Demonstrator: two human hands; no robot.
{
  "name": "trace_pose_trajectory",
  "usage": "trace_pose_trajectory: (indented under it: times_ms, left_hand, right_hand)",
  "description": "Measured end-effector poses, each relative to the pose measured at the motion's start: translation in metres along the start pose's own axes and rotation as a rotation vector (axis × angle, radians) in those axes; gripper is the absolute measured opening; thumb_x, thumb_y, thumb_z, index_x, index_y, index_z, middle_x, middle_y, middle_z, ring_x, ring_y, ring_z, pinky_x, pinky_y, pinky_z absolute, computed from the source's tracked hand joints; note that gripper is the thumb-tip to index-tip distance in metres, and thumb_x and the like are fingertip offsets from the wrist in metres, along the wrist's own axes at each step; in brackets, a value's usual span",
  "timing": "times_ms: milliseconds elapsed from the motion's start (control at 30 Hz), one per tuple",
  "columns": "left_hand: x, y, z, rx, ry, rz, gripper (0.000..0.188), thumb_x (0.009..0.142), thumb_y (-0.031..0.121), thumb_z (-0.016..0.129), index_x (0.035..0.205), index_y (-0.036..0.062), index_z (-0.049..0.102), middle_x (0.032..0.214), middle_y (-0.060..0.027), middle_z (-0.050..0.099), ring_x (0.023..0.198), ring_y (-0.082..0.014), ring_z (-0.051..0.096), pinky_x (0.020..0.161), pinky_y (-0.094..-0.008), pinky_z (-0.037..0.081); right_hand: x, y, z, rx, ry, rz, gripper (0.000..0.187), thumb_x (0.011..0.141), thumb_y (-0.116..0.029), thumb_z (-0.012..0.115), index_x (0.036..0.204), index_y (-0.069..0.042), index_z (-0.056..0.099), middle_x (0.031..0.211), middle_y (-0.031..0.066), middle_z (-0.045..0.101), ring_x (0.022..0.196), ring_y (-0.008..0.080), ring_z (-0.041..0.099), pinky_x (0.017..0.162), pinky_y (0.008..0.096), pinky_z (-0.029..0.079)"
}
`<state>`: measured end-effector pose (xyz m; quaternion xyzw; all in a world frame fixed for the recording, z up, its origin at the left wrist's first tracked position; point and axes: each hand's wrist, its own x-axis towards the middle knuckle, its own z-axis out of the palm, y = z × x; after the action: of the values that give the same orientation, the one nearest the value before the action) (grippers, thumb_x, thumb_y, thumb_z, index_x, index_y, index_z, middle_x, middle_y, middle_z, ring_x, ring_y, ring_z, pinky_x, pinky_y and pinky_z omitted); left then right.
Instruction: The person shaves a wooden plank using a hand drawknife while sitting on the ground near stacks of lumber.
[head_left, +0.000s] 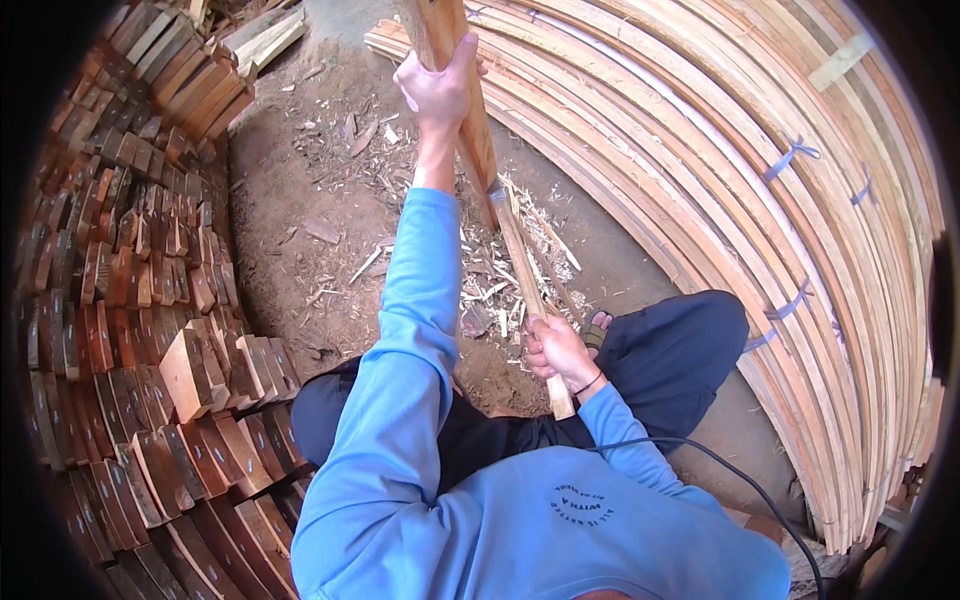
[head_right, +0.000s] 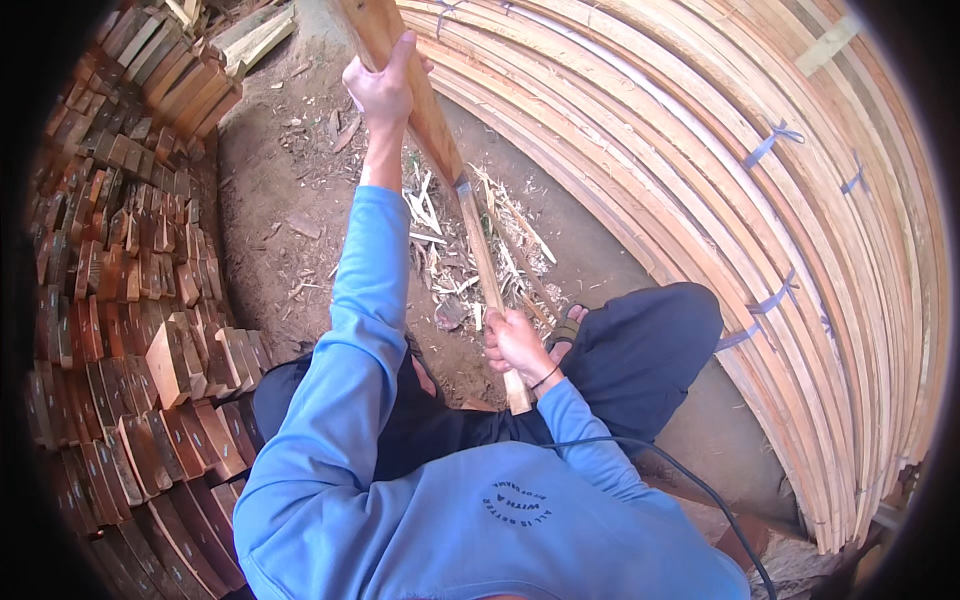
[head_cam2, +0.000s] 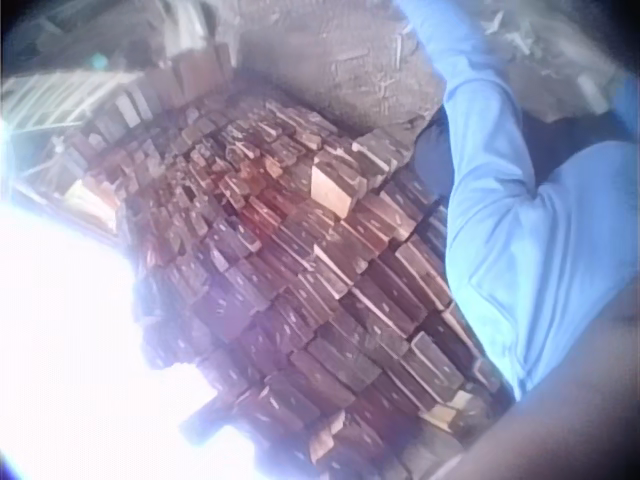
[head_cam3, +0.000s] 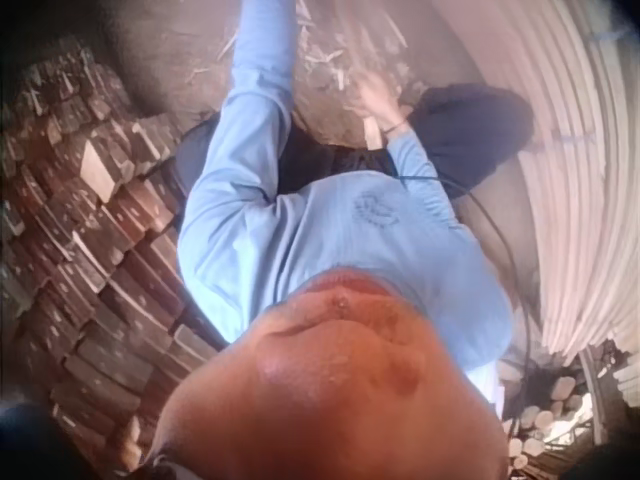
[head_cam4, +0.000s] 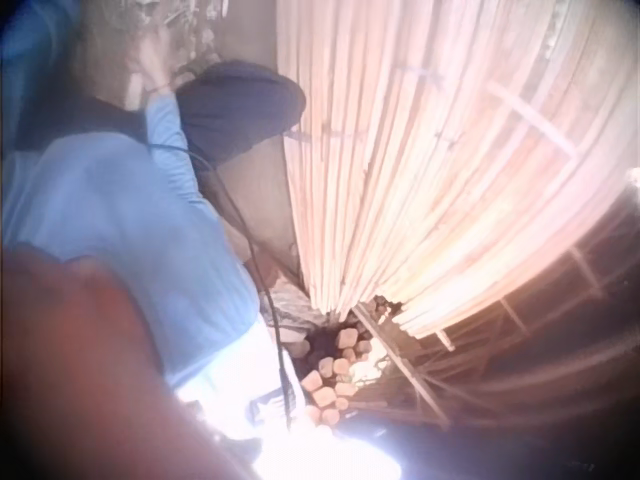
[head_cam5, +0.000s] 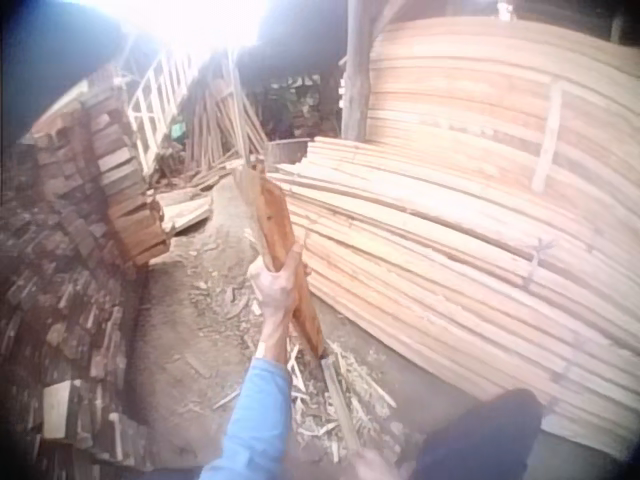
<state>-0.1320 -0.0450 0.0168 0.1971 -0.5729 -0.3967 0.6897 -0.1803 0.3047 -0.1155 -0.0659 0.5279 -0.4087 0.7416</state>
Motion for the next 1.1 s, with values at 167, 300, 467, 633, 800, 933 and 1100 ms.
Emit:
trace_pose_trajectory:
  times_ms: [167, 300, 467, 633, 800, 933, 1100]
  left_hand:
    - [-0.008, 0.008, -0.004, -0.069, 0.052, -0.073, 0.018, 0.092, 0.008, 0.074, 0.096, -0.0086, 0.069, 0.072, -0.0113, 0.07, 0.06, -0.0184, 0.07, 0.056, -0.0314, 0.058]
    - [0.0, 0.012, -0.034, -0.069, 0.077, -0.127, 0.02, 0.091, 0.011, 0.077, 0.098, -0.0064, 0.07, 0.077, -0.0103, 0.071, 0.063, -0.0183, 0.071, 0.057, -0.0301, 0.058]
    - [-0.006, 0.026, -0.049, -0.003, 0.046, -0.24, 0.025, 0.091, 0.017, 0.079, 0.1, -0.0048, 0.07, 0.081, -0.0118, 0.073, 0.071, -0.0213, 0.074, 0.069, -0.0328, 0.061]
    - [-0.03, 0.046, -0.041, 0.073, -0.051, -0.268, 0.025, 0.091, 0.019, 0.079, 0.099, -0.0032, 0.074, 0.085, -0.0105, 0.076, 0.079, -0.0171, 0.074, 0.076, -0.03, 0.058]
    - [-0.053, 0.056, 0.007, 0.234, -0.239, -0.334, 0.038, 0.083, 0.03, 0.086, 0.103, -0.0009, 0.077, 0.089, -0.0097, 0.078, 0.083, -0.0171, 0.073, 0.078, -0.0336, 0.058]
    - [-0.025, 0.053, -0.013, 0.648, -0.885, -0.2, 0.06, 0.079, 0.036, 0.088, 0.122, -0.0001, 0.067, 0.112, -0.0206, 0.074, 0.107, -0.0349, 0.071, 0.091, -0.0423, 0.056]
    - [0.087, 0.193, -0.071, 1.034, -0.962, 0.071, 0.059, 0.092, 0.042, 0.078, 0.132, 0.0003, 0.065, 0.118, -0.0198, 0.073, 0.105, -0.0296, 0.071, 0.093, -0.0448, 0.057]
  right_hand:
    - [0.0, -0.005, -0.015, -0.059, 0.008, 0.044, 0.026, 0.111, -0.031, 0.044, 0.092, -0.015, 0.045, 0.066, -0.0044, 0.036, 0.046, 0.0051, 0.03, 0.035, 0.0246, 0.022]
    - [0.005, 0.0, -0.011, -0.113, 0.006, -0.03, 0.027, 0.111, -0.037, 0.045, 0.098, -0.013, 0.045, 0.068, -0.0037, 0.037, 0.046, 0.0041, 0.031, 0.035, 0.0247, 0.025]
    - [0.008, 0.004, -0.034, -0.598, 0.145, -0.179, 0.045, 0.102, -0.036, 0.062, 0.12, 0.003, 0.051, 0.092, 0.0145, 0.065, 0.068, 0.0221, 0.068, 0.058, 0.0373, 0.058]
    - [-0.027, -0.087, -0.008, -0.993, 0.472, -0.939, 0.057, 0.095, -0.029, 0.069, 0.137, 0.005, 0.05, 0.131, 0.0285, 0.061, 0.124, 0.0393, 0.059, 0.109, 0.0501, 0.045]
    - [-0.027, -0.234, 0.057, -1.111, 0.351, -1.53, 0.094, 0.088, -0.048, 0.076, 0.151, 0.006, 0.033, 0.143, 0.0338, 0.051, 0.134, 0.0421, 0.054, 0.112, 0.0504, 0.043]
    - [0.004, -0.257, 0.101, -1.102, 0.644, -1.575, 0.098, 0.088, -0.037, 0.077, 0.154, 0.009, 0.021, 0.118, 0.0331, 0.067, 0.109, 0.0448, 0.068, 0.092, 0.0482, 0.055]
    - [-0.011, -0.28, 0.069, -1.083, 0.565, -1.433, 0.095, 0.092, -0.034, 0.074, 0.153, 0.012, 0.018, 0.11, 0.0377, 0.066, 0.098, 0.0504, 0.069, 0.082, 0.052, 0.057]
